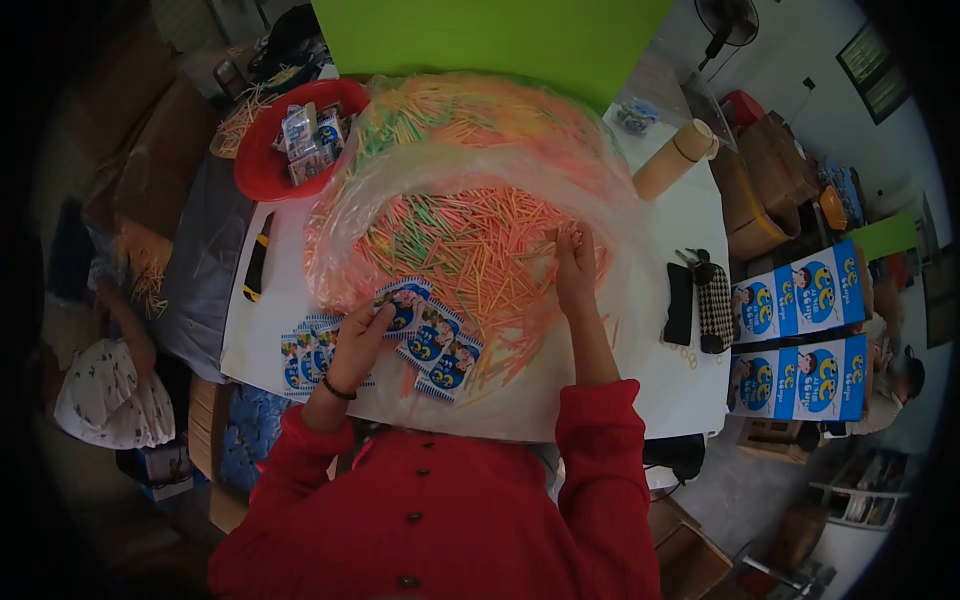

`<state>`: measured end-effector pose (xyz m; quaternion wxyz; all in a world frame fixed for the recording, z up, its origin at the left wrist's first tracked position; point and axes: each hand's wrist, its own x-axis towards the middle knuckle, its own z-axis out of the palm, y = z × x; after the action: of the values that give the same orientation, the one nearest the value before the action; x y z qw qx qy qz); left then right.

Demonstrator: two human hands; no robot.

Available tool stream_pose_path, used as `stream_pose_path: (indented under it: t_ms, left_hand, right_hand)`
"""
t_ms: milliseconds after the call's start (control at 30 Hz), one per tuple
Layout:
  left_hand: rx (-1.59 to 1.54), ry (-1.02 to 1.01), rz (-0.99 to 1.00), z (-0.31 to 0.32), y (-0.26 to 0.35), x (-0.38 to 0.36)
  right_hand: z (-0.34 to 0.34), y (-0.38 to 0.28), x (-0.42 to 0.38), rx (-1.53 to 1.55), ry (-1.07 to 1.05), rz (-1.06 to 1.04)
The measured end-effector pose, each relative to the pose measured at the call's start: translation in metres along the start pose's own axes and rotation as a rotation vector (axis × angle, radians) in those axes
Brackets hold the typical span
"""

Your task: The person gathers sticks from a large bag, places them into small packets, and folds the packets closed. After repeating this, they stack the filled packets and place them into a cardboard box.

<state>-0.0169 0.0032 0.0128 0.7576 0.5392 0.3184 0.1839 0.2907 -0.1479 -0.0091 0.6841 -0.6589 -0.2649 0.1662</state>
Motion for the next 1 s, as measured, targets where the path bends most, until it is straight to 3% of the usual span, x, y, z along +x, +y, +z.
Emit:
stream_pose_path:
  t_ms: [67,100,167,300,367,400,467,500,567,600,667,733,800,833,900,1000]
  left_hand:
    - [0.292,-0.057,0.229,0.001,-0.007,0.007]
    - [0.297,-0.056,0.228,0.004,-0.008,0.009]
    - [1.386,0.139,0.651,0.010,-0.010,0.012]
    - [1.427,0.277,0.599,0.014,0.002,0.010]
    - [1.491,0.382,0.748,0.009,0.011,0.010]
    - [1.491,0.382,0.751,0.007,0.016,0.009]
    - [0.907,0.201,0.825,0.002,0.022,0.006]
    - [0.910,0.205,0.822,0.001,0.021,0.005]
    - [-0.032,-0.044,0.156,0.004,0.019,0.001]
    - [-0.030,-0.039,0.153,0.005,0.015,0.000]
    - [-0.191,-0.094,0.010,0.009,0.003,0.001]
    - [-0.231,-0.095,0.012,0.015,-0.001,0.000]
    - [-0.045,-0.127,0.030,0.018,-0.008,-0.001]
    - [-0.058,-0.123,0.052,0.022,-0.008,-0.002]
    - [0.023,-0.122,0.070,0.021,-0.018,0.001]
    - [0.157,-0.140,0.141,0.025,-0.017,0.001]
  right_hand:
    - [0.024,0.018,-0.013,0.043,-0.022,-0.028]
    - [0.030,0.027,-0.017,0.080,-0.045,-0.064]
    - [0.031,0.040,-0.026,0.069,-0.056,0.029]
    - [0.027,0.024,-0.030,0.140,-0.076,0.183]
    - [0.024,0.020,-0.026,0.263,-0.014,0.216]
    - [0.024,0.018,-0.024,0.388,0.042,0.245]
    - [0.021,0.013,-0.022,0.504,0.078,0.260]
    - [0.019,0.014,-0.021,0.618,0.115,0.279]
    - [0.015,0.018,-0.022,0.784,0.178,0.341]
    - [0.013,0.021,-0.021,0.949,0.244,0.395]
    - [0.011,0.027,-0.028,0.941,0.196,0.379]
    - [0.026,0.018,-0.041,0.939,0.137,0.375]
    - [0.042,-0.018,-0.058,0.701,0.061,0.358]
    - [0.052,-0.036,-0.065,0.704,0.058,0.368]
    - [0.068,-0.062,-0.081,0.629,-0.184,0.230]
    - [0.083,-0.070,-0.096,0.615,-0.285,0.171]
